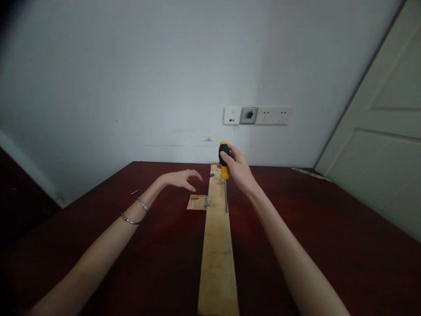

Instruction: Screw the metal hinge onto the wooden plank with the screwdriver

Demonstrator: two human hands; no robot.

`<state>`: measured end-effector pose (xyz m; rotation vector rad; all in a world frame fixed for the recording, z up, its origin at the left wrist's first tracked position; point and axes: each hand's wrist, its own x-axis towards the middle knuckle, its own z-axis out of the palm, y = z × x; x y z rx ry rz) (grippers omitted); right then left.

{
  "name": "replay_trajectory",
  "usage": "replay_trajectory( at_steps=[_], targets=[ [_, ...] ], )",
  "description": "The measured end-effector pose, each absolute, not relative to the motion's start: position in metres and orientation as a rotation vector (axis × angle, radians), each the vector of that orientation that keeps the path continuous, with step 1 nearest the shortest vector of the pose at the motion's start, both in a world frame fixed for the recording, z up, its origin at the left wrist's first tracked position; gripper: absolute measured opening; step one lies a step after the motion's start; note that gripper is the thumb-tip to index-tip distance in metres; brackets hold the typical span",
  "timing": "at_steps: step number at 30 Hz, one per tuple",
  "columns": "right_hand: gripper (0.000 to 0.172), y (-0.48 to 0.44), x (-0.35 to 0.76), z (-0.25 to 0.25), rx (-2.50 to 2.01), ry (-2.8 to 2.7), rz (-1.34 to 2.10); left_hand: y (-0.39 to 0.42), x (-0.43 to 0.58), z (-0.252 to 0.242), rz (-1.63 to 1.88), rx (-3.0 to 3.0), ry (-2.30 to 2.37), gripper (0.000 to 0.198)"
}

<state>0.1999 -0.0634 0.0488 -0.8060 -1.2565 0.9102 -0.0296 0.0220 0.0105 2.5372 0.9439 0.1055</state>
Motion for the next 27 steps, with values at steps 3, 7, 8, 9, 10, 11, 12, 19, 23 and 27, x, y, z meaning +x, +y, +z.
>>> replay_trajectory(
  at_steps=[3,7,8,9,10,11,12,19,23,27],
  targets=[
    [0.051,-0.064,0.197,0.046,-0.807,-1.327,0.766,0.01,-0.012,-0.009,-0.077,2.567,0.966,0.07],
    [0.055,-0.06,0.196,0.043,-0.812,-1.404,0.66,0.006,-0.004,-0.032,-0.142,2.532,0.991,0.077],
    [0.055,-0.058,0.195,0.042,-0.809,-1.417,0.642,0.007,-0.004,-0.036,-0.143,2.523,1.0,0.078],
    [0.054,-0.056,0.194,0.042,-0.804,-1.428,0.627,0.009,-0.004,-0.04,-0.145,2.512,1.004,0.078],
    [0.054,-0.053,0.193,0.042,-0.799,-1.438,0.613,0.011,-0.005,-0.044,-0.139,2.502,1.0,0.078],
    [0.055,-0.05,0.192,0.042,-0.796,-1.446,0.602,0.012,-0.006,-0.046,-0.126,2.493,0.991,0.078],
    [0.055,-0.048,0.191,0.043,-0.796,-1.454,0.594,0.014,-0.006,-0.049,-0.108,2.486,0.982,0.078],
    [0.055,-0.039,0.184,0.042,-0.802,-1.466,0.607,0.021,-0.004,-0.055,-0.094,2.479,0.957,0.081],
    [0.055,-0.039,0.186,0.041,-0.815,-1.475,0.616,0.026,-0.004,-0.056,-0.138,2.486,0.928,0.08],
    [0.054,-0.04,0.19,0.043,-0.862,-1.47,0.61,0.027,-0.002,-0.054,-0.187,2.519,0.916,0.08]
  ],
)
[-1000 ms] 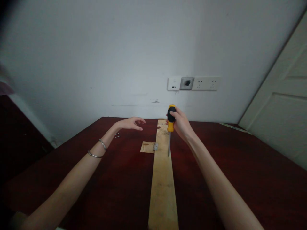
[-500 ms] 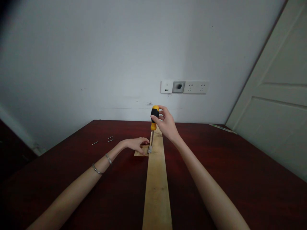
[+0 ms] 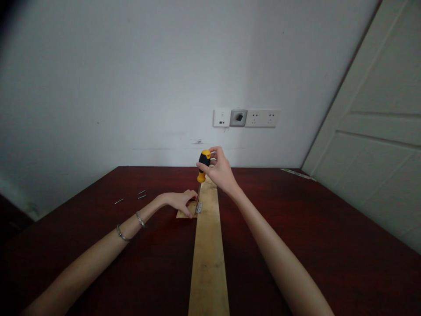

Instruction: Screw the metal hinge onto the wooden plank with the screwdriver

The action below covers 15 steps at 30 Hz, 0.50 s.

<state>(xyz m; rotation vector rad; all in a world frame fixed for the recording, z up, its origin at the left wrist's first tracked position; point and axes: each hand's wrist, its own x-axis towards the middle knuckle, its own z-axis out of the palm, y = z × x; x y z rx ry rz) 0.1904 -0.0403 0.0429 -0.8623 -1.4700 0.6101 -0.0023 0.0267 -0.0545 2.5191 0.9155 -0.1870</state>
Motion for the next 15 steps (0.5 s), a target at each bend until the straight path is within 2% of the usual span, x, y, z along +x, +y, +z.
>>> replay_trajectory(
  at_steps=[15],
  targets=[
    [0.046,-0.05,0.195,0.047,-0.79,-1.57,0.601,0.011,-0.009,-0.056,-0.038,2.531,0.846,0.068]
  ],
)
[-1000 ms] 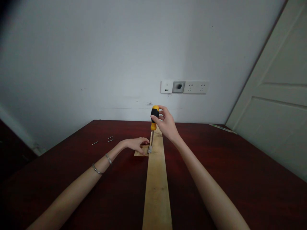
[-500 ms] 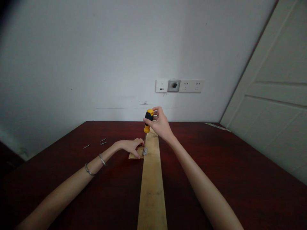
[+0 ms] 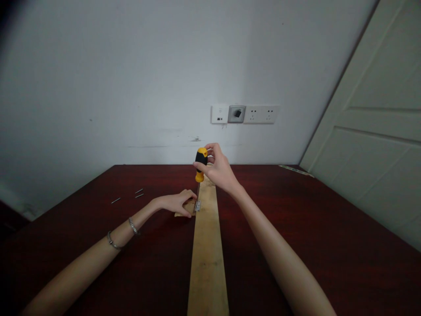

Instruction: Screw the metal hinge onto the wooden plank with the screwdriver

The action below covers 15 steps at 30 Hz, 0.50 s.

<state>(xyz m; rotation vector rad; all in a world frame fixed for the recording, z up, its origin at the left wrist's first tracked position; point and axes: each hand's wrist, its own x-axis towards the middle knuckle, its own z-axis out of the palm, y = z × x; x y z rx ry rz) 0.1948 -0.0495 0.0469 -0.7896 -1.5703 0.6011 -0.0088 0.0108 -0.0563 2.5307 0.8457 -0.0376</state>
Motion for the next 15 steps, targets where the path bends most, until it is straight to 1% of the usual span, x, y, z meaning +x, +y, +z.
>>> replay_trajectory(
  at_steps=[10,15],
  targets=[
    [0.044,-0.0533,0.1939,0.0417,-0.793,-1.611,0.561,0.0054,-0.009,-0.0587,0.032,2.511,0.842,0.057],
    [0.043,-0.0534,0.1929,0.0404,-0.795,-1.626,0.55,0.0041,-0.0071,-0.0629,0.07,2.527,0.836,0.057]
  ],
)
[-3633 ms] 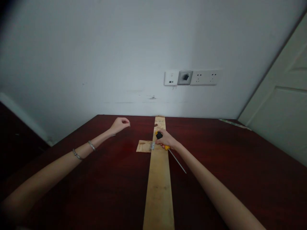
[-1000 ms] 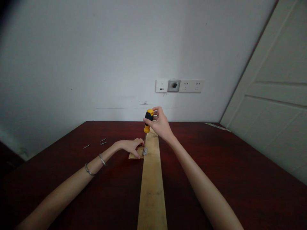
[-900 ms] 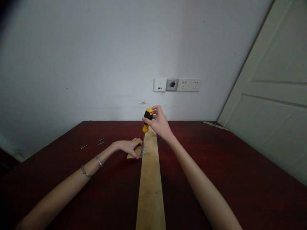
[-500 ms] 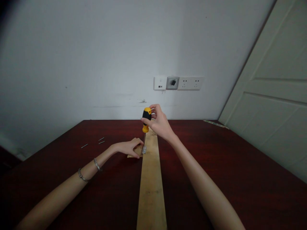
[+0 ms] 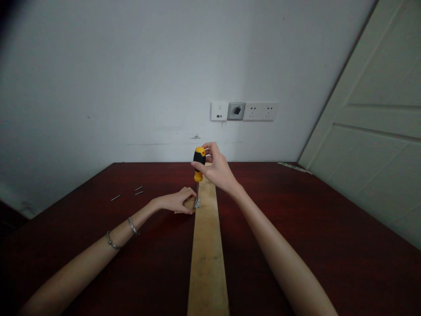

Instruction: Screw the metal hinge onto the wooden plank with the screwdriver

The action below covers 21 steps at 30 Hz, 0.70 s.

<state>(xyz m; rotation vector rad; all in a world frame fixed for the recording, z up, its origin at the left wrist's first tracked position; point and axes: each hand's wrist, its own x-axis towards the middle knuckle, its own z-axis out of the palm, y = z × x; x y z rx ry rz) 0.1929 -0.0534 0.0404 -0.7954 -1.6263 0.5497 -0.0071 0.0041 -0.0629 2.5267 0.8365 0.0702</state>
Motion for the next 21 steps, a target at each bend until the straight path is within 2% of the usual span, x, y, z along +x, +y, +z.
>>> replay_trajectory(
  at_steps=[21],
  targets=[
    [0.042,-0.058,0.19,0.03,-0.79,-1.61,0.536,0.0,-0.006,-0.062,0.13,2.55,0.843,0.044]
  ],
)
